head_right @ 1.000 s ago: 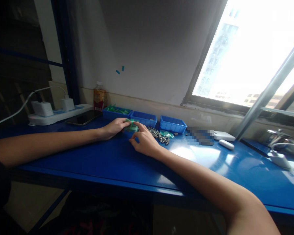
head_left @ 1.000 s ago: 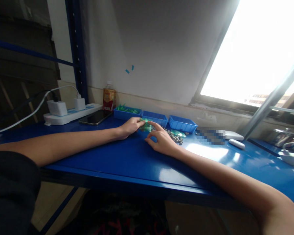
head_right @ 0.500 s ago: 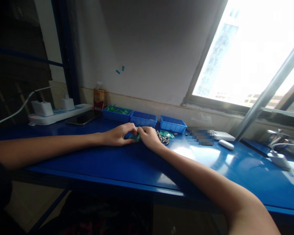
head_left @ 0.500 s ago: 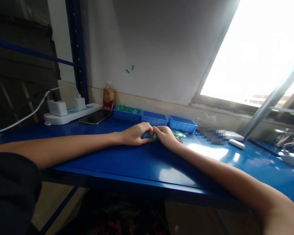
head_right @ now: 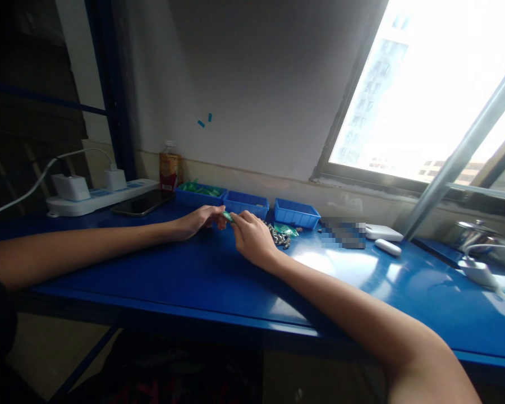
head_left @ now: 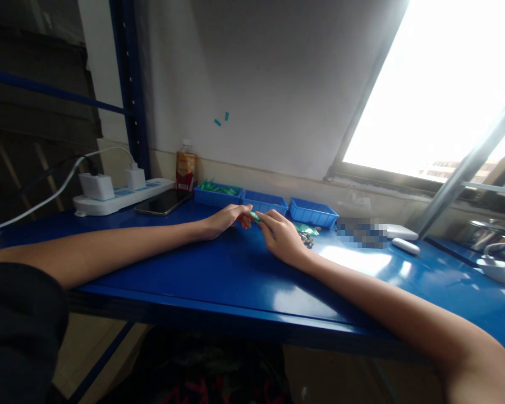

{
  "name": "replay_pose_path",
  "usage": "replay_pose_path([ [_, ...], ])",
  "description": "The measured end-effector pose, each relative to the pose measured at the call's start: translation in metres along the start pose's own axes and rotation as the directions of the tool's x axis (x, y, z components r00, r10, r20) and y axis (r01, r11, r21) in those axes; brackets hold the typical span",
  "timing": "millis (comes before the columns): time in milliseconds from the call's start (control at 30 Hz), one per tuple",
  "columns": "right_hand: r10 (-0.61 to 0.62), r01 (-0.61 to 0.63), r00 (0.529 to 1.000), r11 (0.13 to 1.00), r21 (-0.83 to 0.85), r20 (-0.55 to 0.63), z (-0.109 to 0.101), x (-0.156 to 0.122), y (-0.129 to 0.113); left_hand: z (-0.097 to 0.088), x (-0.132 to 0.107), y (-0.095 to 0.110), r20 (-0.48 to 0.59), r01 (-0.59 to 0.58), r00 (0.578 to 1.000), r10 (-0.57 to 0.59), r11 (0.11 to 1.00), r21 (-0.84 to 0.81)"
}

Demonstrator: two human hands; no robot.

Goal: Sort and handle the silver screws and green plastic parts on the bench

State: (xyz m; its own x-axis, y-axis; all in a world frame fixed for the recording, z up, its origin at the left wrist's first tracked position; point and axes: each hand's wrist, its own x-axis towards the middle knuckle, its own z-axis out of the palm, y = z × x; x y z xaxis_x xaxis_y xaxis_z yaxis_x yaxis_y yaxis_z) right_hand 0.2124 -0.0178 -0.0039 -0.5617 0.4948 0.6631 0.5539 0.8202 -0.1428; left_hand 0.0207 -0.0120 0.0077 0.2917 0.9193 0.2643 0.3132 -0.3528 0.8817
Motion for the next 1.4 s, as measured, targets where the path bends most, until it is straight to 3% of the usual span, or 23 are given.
replay_pose_path([
  [100,0.028,-0.026,0.998,0.999,0.037,-0.050,0.004,0.002,0.003,0.000,0.000,0.001,-0.010,-0.005,1.000,0.005,1.000,-0.020],
  [200,0.177,-0.158,0.979,0.971,0.177,-0.097,0.006,0.004,0.003,0.002,-0.001,0.001,-0.038,-0.039,0.998,0.040,0.999,0.016],
  [333,0.443,-0.410,0.897,0.826,0.385,0.006,0.007,0.007,0.005,0.005,-0.007,0.001,-0.083,-0.217,0.966,0.245,0.942,0.254],
  [433,0.535,-0.511,0.836,0.682,0.524,0.119,0.007,0.008,0.008,0.007,-0.016,0.004,0.061,-0.402,0.902,0.427,0.780,0.479],
  [500,0.516,-0.492,0.847,0.667,0.560,0.129,0.008,0.007,0.009,0.009,-0.021,0.007,0.152,-0.480,0.863,0.481,0.691,0.541],
  [567,0.453,-0.435,0.884,0.705,0.561,0.116,0.008,0.007,0.008,0.011,-0.024,0.008,0.186,-0.502,0.851,0.492,0.656,0.563],
  [667,0.390,-0.355,0.919,0.750,0.558,0.061,0.007,0.007,0.005,0.011,-0.023,0.008,0.169,-0.490,0.859,0.484,0.679,0.547],
  [867,0.381,-0.312,0.925,0.745,0.590,0.007,0.008,0.007,0.006,0.007,-0.017,0.007,0.030,-0.357,0.925,0.378,0.840,0.409],
  [967,0.364,-0.293,0.931,0.780,0.553,-0.020,0.009,0.006,0.007,0.006,-0.014,0.006,-0.027,-0.317,0.938,0.346,0.885,0.342],
  [1400,0.335,-0.278,0.942,0.786,0.552,-0.002,0.006,0.006,0.002,0.006,-0.010,0.004,-0.036,-0.316,0.943,0.331,0.925,0.210],
])
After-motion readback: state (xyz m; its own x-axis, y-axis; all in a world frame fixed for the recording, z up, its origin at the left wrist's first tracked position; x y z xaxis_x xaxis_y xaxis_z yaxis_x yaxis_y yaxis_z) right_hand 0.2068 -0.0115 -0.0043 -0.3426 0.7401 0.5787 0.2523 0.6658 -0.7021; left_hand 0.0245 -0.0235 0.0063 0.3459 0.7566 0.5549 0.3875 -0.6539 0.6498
